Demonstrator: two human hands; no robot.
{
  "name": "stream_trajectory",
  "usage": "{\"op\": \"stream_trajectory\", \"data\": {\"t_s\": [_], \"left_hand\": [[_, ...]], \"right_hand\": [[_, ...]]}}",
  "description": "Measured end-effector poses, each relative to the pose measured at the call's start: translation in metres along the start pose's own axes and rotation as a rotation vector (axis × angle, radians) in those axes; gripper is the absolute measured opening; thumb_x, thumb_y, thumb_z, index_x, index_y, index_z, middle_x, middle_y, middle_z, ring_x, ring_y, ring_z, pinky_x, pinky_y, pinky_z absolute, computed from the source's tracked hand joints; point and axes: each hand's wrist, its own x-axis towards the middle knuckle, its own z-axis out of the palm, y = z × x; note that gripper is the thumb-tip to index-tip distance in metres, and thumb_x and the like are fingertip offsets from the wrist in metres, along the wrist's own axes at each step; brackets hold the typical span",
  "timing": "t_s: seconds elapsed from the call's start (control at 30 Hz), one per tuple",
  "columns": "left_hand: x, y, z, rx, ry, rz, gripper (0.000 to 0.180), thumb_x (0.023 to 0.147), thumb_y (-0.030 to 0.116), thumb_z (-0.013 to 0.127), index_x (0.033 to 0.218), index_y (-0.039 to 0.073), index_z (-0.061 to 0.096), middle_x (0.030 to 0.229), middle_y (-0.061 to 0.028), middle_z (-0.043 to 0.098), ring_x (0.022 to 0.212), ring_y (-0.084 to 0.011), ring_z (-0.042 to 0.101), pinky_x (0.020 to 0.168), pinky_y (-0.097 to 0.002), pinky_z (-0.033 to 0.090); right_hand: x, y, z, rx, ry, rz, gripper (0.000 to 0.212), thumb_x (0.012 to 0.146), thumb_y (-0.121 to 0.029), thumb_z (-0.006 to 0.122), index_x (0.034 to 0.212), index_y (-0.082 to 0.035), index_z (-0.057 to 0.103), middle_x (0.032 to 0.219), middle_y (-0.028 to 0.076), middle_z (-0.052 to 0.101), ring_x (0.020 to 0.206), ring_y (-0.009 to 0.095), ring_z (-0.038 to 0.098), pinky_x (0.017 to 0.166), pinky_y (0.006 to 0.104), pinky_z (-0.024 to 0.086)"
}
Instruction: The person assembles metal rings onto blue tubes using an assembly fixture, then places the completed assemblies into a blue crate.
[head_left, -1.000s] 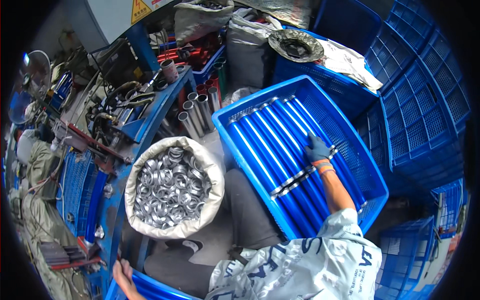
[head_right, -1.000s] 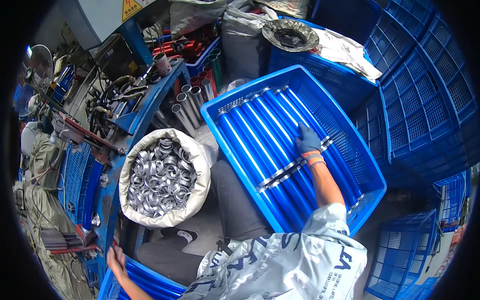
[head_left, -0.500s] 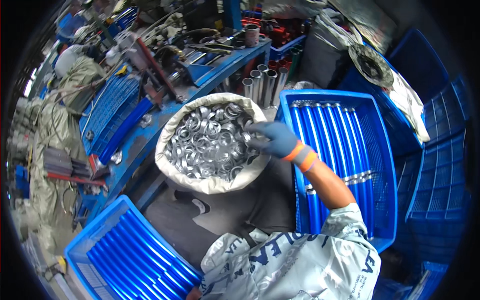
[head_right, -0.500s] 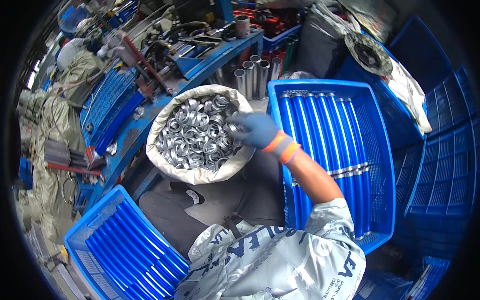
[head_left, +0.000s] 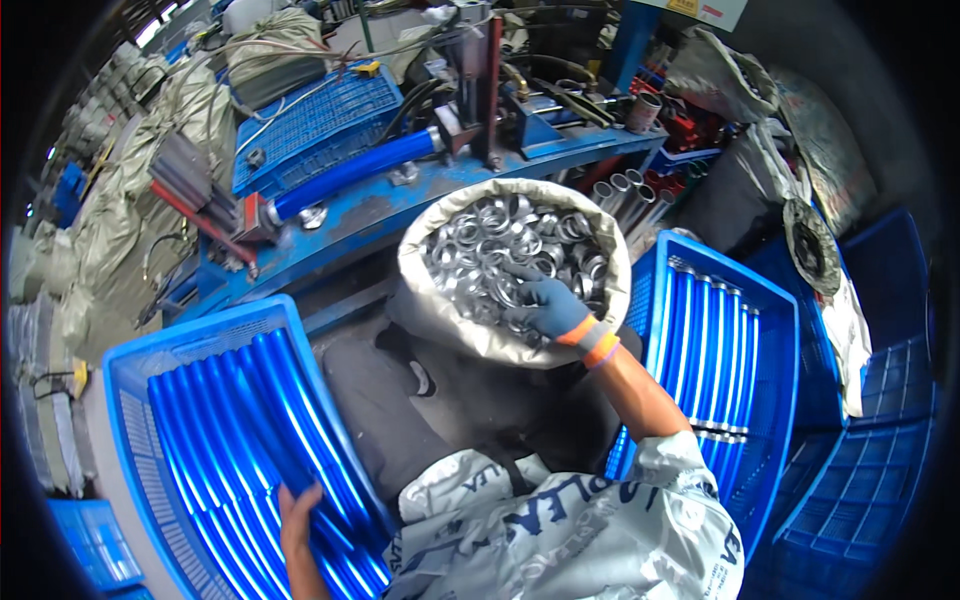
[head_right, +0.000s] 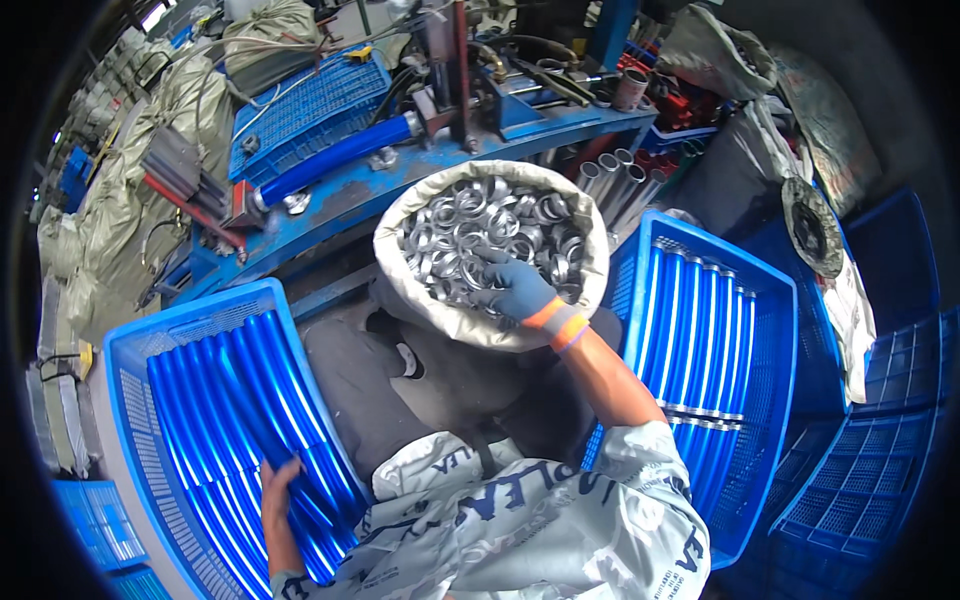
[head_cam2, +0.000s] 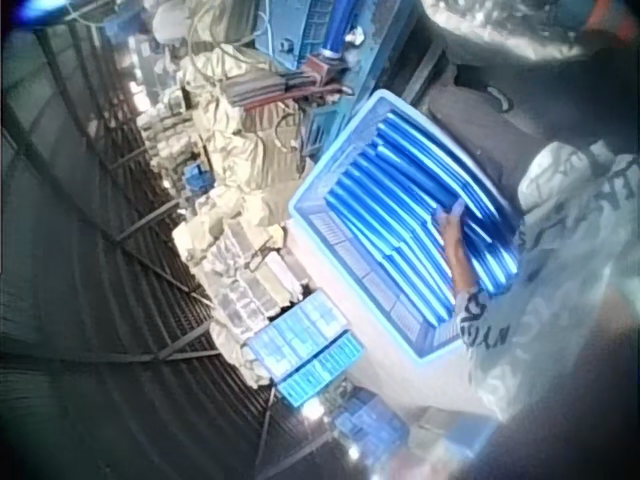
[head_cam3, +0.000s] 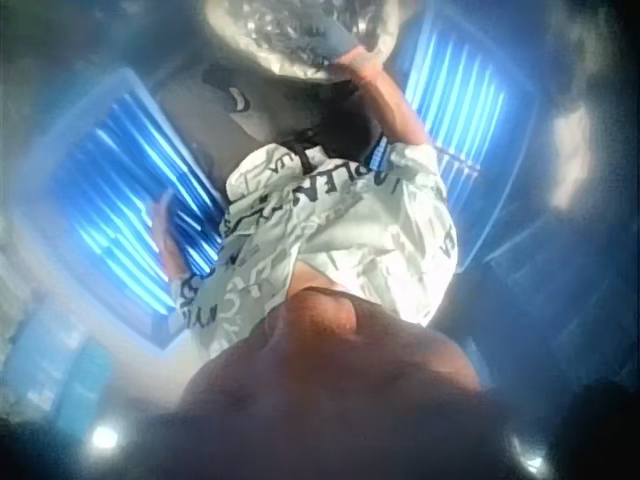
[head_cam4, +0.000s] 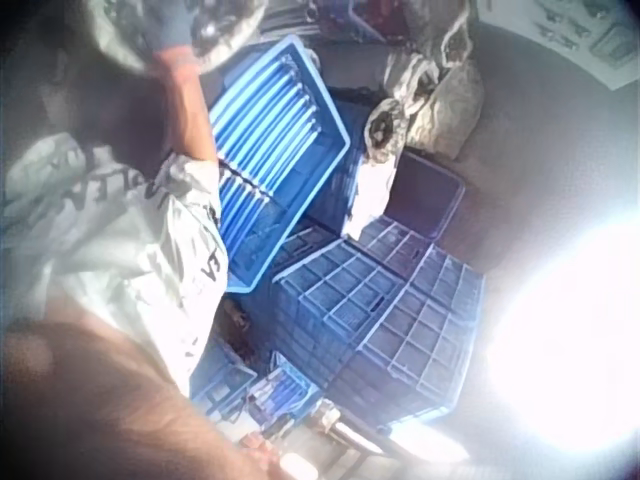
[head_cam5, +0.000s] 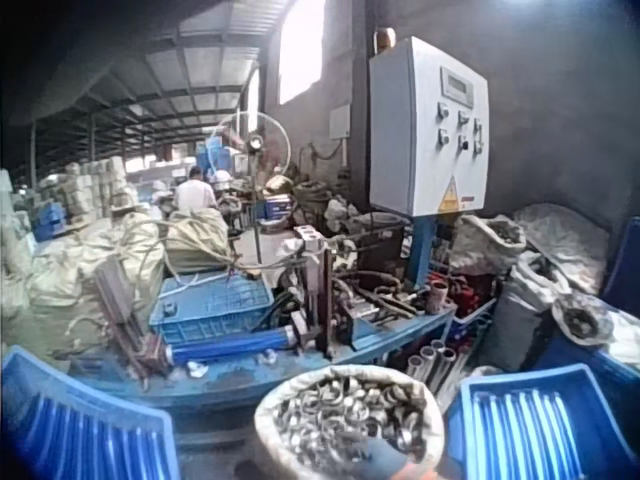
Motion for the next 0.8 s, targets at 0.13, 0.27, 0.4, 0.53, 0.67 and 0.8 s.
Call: {"op": "stream_trajectory", "data": {"t_s": [0.13, 0.27, 0.4, 0.53, 0.67, 0.8], "left_hand": [[0.017, 0.184, 0.113, 0.299, -0.003, 0.459, 0.071, 0.087, 0.016, 0.092, 0.15, -0.004, 0.064, 0.124, -0.013, 0.081, 0.107, -0.0225, 0.076, 0.1, -0.0396, 0.062], [0.001, 0.273, 0.167, 0.771, 0.043, 0.81, 0.065, 0.077, 0.012, 0.087, 0.14, 0.007, 0.074, 0.116, -0.0194, 0.081, 0.105, -0.0408, 0.08, 0.098, -0.0459, 0.063], [-0.008, 0.308, 0.169, 0.928, -0.042, 0.91, 0.064, 0.072, 0.009, 0.086, 0.136, 0.01, 0.076, 0.115, -0.0163, 0.08, 0.106, -0.0416, 0.077, 0.096, -0.0494, 0.062], [-0.009, 0.315, 0.171, 1.014, -0.073, 0.987, 0.064, 0.068, 0.007, 0.085, 0.132, 0.011, 0.078, 0.106, -0.014, 0.077, 0.103, -0.039, 0.075, 0.093, -0.0496, 0.061], [-0.007, 0.313, 0.17, 1.031, -0.058, 0.979, 0.064, 0.068, 0.006, 0.085, 0.131, 0.011, 0.078, 0.105, -0.0142, 0.077, 0.102, -0.0387, 0.075, 0.092, -0.0497, 0.061], [-0.002, 0.302, 0.172, 1.073, -0.054, 0.95, 0.066, 0.067, 0.007, 0.086, 0.132, 0.012, 0.077, 0.105, -0.0147, 0.076, 0.101, -0.0399, 0.075, 0.091, -0.0508, 0.061]], "right_hand": [[-0.01, -0.094, 0.006, 0.287, -0.016, 0.049, 0.063, 0.078, -0.01, 0.104, 0.134, -0.001, 0.077, 0.159, 0.015, 0.067, 0.147, 0.024, 0.062, 0.126, 0.0397, 0.047], [-0.021, -0.149, -0.002, 0.327, 0.013, -0.026, 0.111, 0.083, -0.017, 0.104, 0.175, -0.001, 0.045, 0.166, 0.017, 0.062, 0.155, 0.022, 0.056, 0.132, 0.0419, 0.042], [-0.03, -0.153, 0.001, 0.528, -0.023, -0.001, 0.126, 0.087, -0.005, 0.099, 0.186, -0.004, 0.02, 0.172, 0.018, 0.053, 0.146, 0.025, 0.064, 0.128, 0.0413, 0.048], [-0.033, -0.139, 0.02, 0.984, 0.0, 0.024, 0.126, 0.089, 0.002, 0.096, 0.187, -0.006, 0.016, 0.167, 0.017, 0.058, 0.143, 0.024, 0.065, 0.122, 0.0403, 0.054], [-0.032, -0.137, 0.017, 0.842, 0.009, 0.101, 0.105, 0.094, 0.003, 0.091, 0.182, -0.003, 0.035, 0.164, 0.015, 0.063, 0.142, 0.021, 0.066, 0.114, 0.0352, 0.058], [-0.031, -0.122, 0.021, 0.691, -0.048, 0.186, 0.078, 0.1, -0.002, 0.088, 0.171, -0.001, 0.055, 0.16, 0.012, 0.067, 0.143, 0.018, 0.064, 0.117, 0.0337, 0.055]]}}
